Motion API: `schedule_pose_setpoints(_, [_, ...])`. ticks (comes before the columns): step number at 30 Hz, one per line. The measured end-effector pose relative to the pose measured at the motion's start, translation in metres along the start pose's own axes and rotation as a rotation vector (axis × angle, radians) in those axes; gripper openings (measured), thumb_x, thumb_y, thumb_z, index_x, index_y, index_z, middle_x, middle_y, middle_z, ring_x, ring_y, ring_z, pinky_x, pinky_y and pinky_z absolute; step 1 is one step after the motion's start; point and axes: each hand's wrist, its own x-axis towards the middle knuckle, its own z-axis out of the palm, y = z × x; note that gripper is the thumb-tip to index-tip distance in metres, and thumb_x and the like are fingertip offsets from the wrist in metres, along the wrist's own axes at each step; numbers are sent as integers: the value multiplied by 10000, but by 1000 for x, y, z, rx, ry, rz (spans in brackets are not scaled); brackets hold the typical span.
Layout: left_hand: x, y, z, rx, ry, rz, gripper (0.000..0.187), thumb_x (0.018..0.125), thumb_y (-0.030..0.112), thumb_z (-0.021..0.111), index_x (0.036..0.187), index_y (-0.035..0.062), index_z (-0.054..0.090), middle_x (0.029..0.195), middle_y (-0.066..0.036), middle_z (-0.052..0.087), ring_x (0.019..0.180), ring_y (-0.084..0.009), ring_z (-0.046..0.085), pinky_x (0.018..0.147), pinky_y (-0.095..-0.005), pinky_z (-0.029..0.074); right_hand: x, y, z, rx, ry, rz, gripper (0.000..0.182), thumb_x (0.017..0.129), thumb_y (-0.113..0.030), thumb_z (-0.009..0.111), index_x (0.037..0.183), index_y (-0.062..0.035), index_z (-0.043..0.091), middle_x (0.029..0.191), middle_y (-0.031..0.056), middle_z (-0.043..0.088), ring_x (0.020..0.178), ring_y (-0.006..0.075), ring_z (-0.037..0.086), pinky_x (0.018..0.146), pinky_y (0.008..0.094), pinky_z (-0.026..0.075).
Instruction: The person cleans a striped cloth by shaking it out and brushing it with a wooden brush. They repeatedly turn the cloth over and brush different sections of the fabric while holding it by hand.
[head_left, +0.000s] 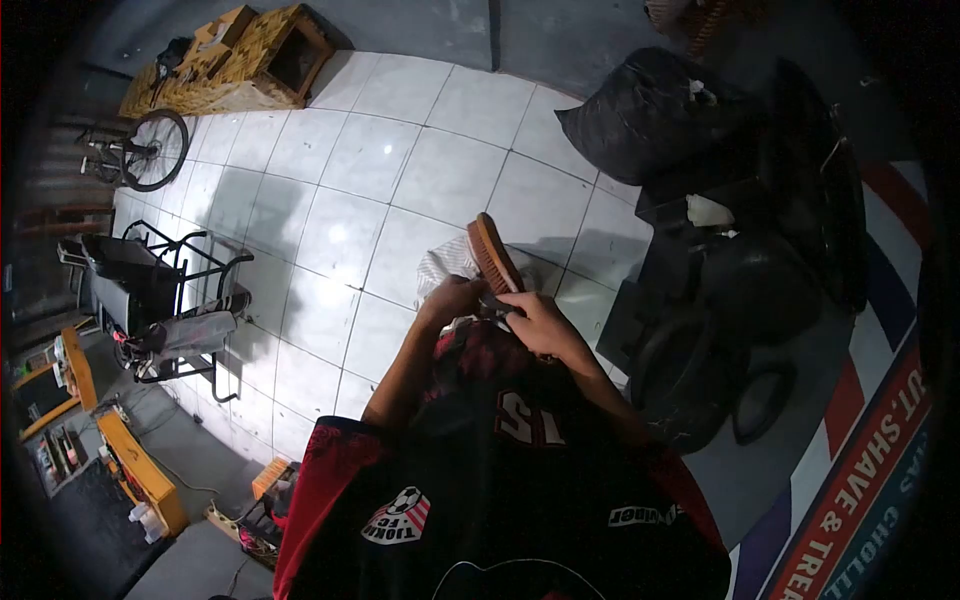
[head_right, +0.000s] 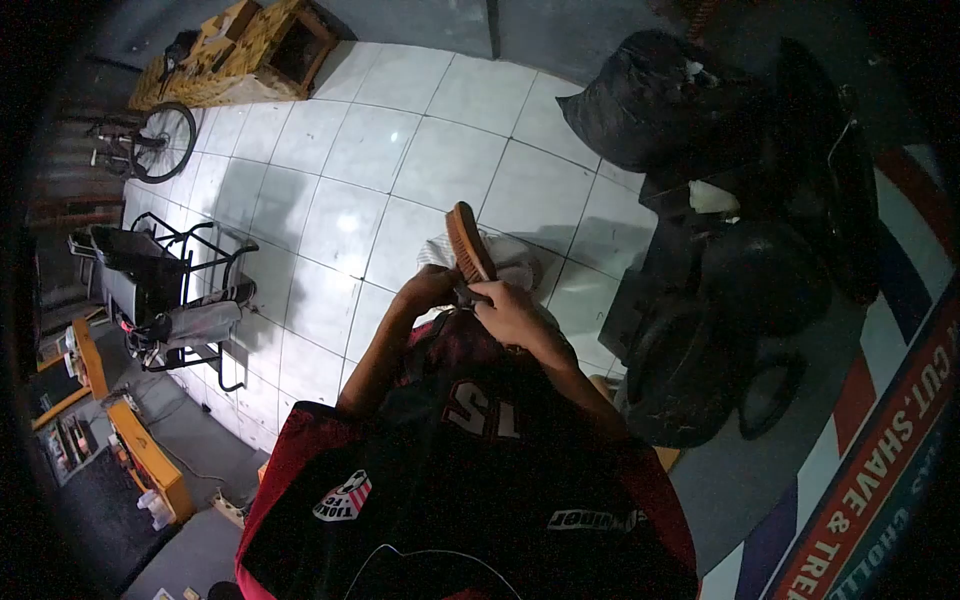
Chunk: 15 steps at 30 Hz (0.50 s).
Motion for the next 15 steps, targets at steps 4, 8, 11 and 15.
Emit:
schedule_pose_setpoints(4, [-9, 48, -3, 414, 176, 43, 170, 710, 125, 623, 860, 48, 617, 767, -112, 623, 712, -236, 619, 605, -329, 491, -1, 6, 2, -34, 119, -124, 347, 736, -41, 510, 1075, -3, 572, 873, 234, 601, 749, 262, 608, 669, 314, 462])
schedule_pose_setpoints(8, [20, -29, -21, -159, 211, 26, 186, 836, 187, 490, 931, 49, 569, 905, -91, 591, 833, -226, 569, 745, -341, 479, 3, 4, -1, -53, 136, -208, 356, 731, -33, 516, 1082, -9, 571, 910, 261, 579, 778, 303, 601, 685, 325, 462])
schedule_pose_setpoints(11, [-2, 68, -8, -1226, 311, -378, 246, 885, 208, 421, 1037, 35, 507, 1015, -102, 551, 942, -236, 512, 884, -378, 412, 1, -5, -4, -35, 169, -179, 360, 729, -35, 519, 1085, -14, 572, 913, 267, 568, 774, 323, 595, 683, 336, 460])
schedule_pose_setpoints(15, [14, -8, -12, -670, 293, -182, 274, 893, 224, 402, 1076, 44, 498, 1124, -120, 510, 1070, -229, 456, 909, -349, 374, -1, -11, -6, -5, 167, -119, 362, 728, -38, 518, 1084, -18, 575, 893, 267, 561, 776, 352, 582, 689, 364, 457])
